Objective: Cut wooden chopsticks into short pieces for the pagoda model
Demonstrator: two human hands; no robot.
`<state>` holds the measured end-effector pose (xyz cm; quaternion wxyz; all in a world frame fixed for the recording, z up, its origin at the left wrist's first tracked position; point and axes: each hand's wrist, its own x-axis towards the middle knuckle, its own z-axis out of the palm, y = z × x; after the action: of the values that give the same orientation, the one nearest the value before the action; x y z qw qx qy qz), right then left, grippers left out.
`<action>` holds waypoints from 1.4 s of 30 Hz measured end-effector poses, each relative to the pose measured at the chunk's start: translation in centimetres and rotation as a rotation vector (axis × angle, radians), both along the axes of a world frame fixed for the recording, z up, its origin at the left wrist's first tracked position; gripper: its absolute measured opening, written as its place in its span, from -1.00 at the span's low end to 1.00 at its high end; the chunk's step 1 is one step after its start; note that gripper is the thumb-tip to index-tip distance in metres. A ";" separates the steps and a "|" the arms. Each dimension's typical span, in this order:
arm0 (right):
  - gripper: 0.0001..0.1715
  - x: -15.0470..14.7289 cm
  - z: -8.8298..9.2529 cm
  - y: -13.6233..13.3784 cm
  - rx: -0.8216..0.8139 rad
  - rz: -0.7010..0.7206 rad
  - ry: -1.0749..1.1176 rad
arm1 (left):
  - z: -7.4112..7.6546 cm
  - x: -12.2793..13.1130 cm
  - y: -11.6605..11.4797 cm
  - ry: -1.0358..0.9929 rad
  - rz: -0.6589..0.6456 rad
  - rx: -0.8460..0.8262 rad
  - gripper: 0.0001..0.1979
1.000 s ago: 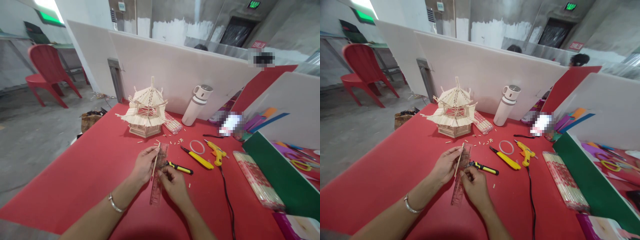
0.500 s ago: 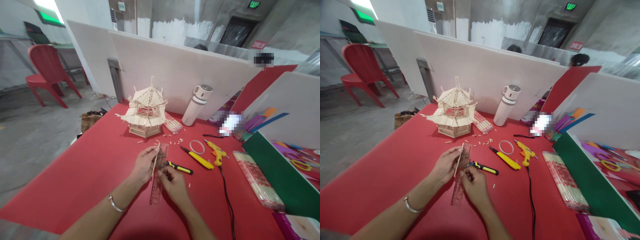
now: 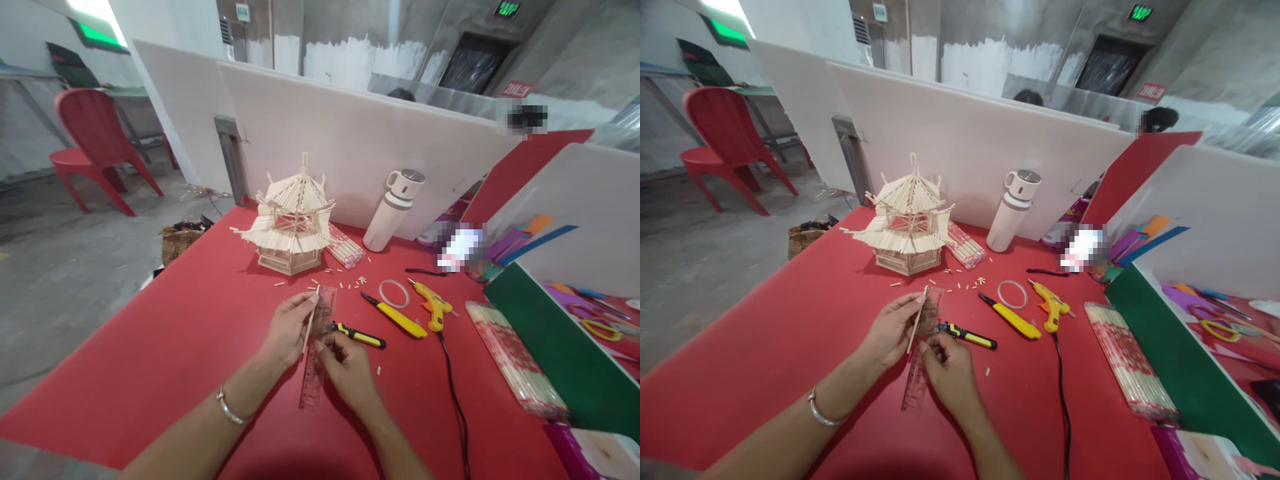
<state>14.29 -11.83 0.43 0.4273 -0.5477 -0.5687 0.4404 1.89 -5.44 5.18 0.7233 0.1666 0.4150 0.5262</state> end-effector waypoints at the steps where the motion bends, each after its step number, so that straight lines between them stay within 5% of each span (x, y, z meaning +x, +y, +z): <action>1: -0.69 0.0 0.0 0.0 0.001 0.000 0.003 | 0.0 0.0 0.0 0.001 -0.004 0.002 -0.84; 11: -0.61 1.1 1.3 -0.1 0.015 0.085 0.029 | -0.5 -0.4 0.3 0.069 0.004 0.031 -0.77; 14: -0.53 3.9 1.8 0.1 0.036 -0.027 -0.092 | -0.8 -0.7 0.5 0.103 -0.016 0.036 -0.76; 17: -0.47 8.3 1.7 0.1 0.028 -0.196 -0.303 | -0.9 -0.8 0.5 0.116 -0.021 0.048 -0.78; 24: -0.49 15.8 1.6 -1.7 -0.105 -0.189 -1.096 | -0.8 -0.6 0.4 0.146 -0.036 0.110 -0.72; 28: -0.42 13.5 1.9 -2.2 0.126 -0.256 -1.249 | -1.0 -0.6 0.5 0.159 -0.044 0.147 -0.66; 30: -0.37 10.9 1.9 -2.2 0.186 -0.136 -1.133 | -1.2 -0.6 0.6 0.181 -0.050 0.166 -0.64; 34: 0.02 6.4 1.4 -2.1 0.148 0.009 -1.096 | -1.3 -0.7 0.6 0.215 -0.050 0.193 -0.60; 42: -0.03 5.5 1.8 -2.1 0.119 -0.006 -1.106 | -0.7 -1.1 0.8 0.247 -0.031 0.234 -0.63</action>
<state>19.77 -13.97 2.20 0.0966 -0.6738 -0.7306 0.0532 0.77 -4.60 4.44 0.6504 0.3195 0.4341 0.5353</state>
